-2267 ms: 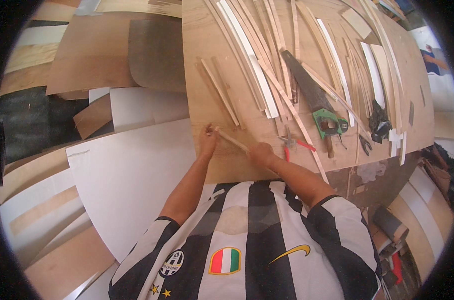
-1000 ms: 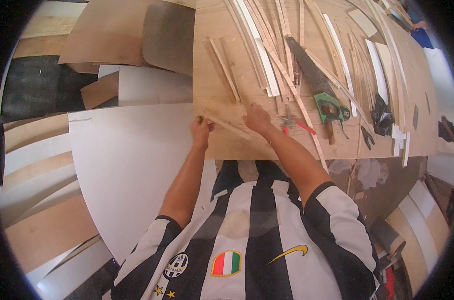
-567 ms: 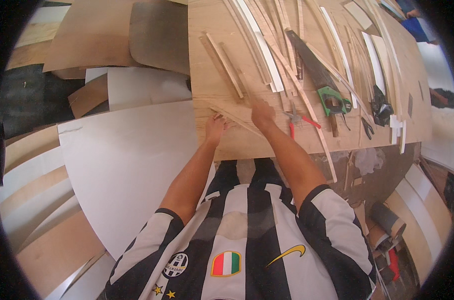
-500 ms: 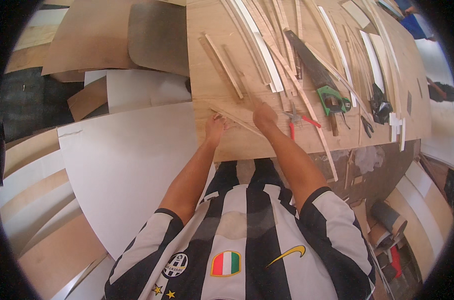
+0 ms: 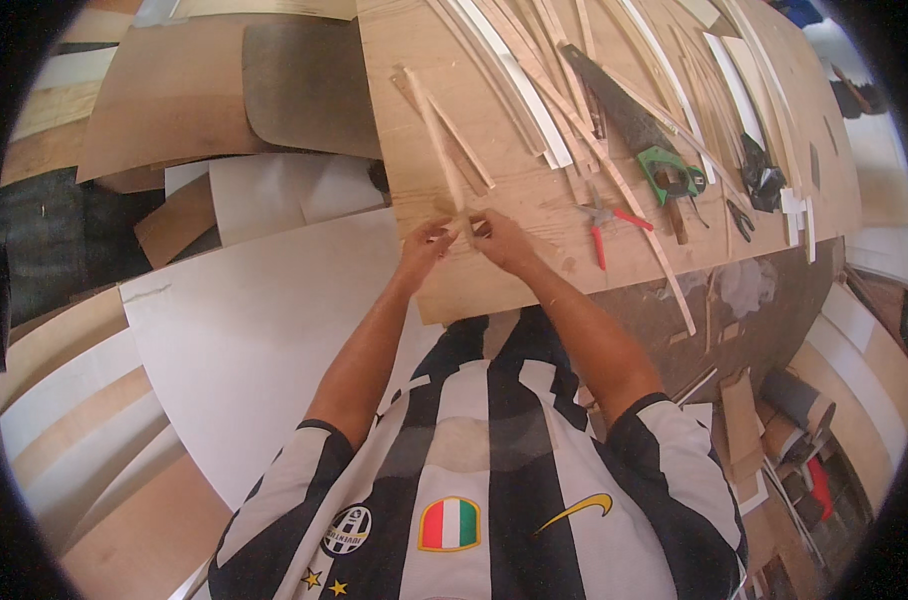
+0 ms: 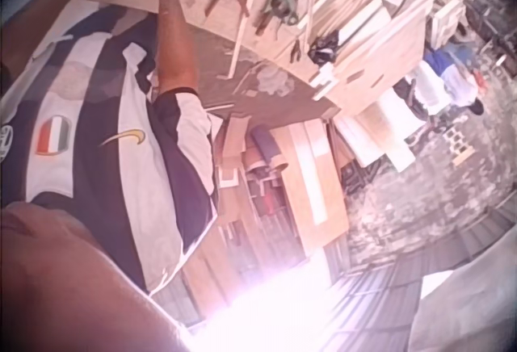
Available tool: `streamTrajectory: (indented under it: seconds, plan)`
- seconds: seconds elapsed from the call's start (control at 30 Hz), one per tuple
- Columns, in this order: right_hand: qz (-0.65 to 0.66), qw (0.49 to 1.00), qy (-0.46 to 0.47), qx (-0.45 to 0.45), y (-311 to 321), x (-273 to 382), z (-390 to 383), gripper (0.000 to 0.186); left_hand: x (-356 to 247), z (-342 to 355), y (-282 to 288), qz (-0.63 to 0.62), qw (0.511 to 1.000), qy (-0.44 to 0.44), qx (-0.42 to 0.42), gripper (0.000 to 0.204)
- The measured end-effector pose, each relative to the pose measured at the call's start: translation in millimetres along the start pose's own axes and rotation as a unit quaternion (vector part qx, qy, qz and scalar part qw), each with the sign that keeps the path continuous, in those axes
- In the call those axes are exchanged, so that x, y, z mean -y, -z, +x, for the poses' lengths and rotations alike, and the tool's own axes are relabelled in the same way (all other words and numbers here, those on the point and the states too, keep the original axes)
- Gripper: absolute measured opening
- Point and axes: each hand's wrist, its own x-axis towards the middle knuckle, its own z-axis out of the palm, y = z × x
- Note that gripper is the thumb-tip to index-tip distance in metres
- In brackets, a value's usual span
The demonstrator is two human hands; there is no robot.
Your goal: The person builds a small wooden frame by hand. They use shears to trim small wooden pieces, mark a piece with a pencil, and use a hammer to join the wooden strips together on a workbench.
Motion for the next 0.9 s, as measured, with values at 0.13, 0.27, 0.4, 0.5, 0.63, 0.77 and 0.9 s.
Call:
streamTrajectory:
  seconds: [0.13, 0.27, 0.4, 0.5, 0.63, 0.77, 0.9]
  plan:
    - [0.065, 0.996, 0.003, 0.057, -53, -2, -7, 0.03, 13, -5, 21, -0.014, 0.993, -0.069, 0.092, 0.045]
    - [0.003, 0.999, 0.036, 0.031, -73, -1, -10, 0.035, 40, -6, 43, -0.01, 0.993, -0.087, 0.081, 0.035]
    - [-0.306, 0.944, 0.086, -0.086, -54, -17, -15, 0.05, 41, -13, 53, 0.005, 0.996, -0.077, 0.047, 0.034]
    - [-0.424, 0.885, 0.1, -0.165, -23, -28, -21, 0.055, 42, -10, 61, 0.082, 0.991, -0.086, 0.058, 0.033]
    - [-0.49, 0.858, 0.054, -0.148, 10, -42, -33, 0.05, 47, -8, 57, 0.138, 0.988, -0.054, 0.053, 0.032]
    - [-0.493, 0.861, 0.022, -0.125, 21, -53, -39, 0.043, 57, -9, 49, 0.203, 0.978, -0.05, 0.006, 0.032]
    - [-0.483, 0.865, 0.046, -0.13, 30, -60, -50, 0.037, 58, -15, 40, 0.282, 0.957, -0.062, -0.02, 0.035]
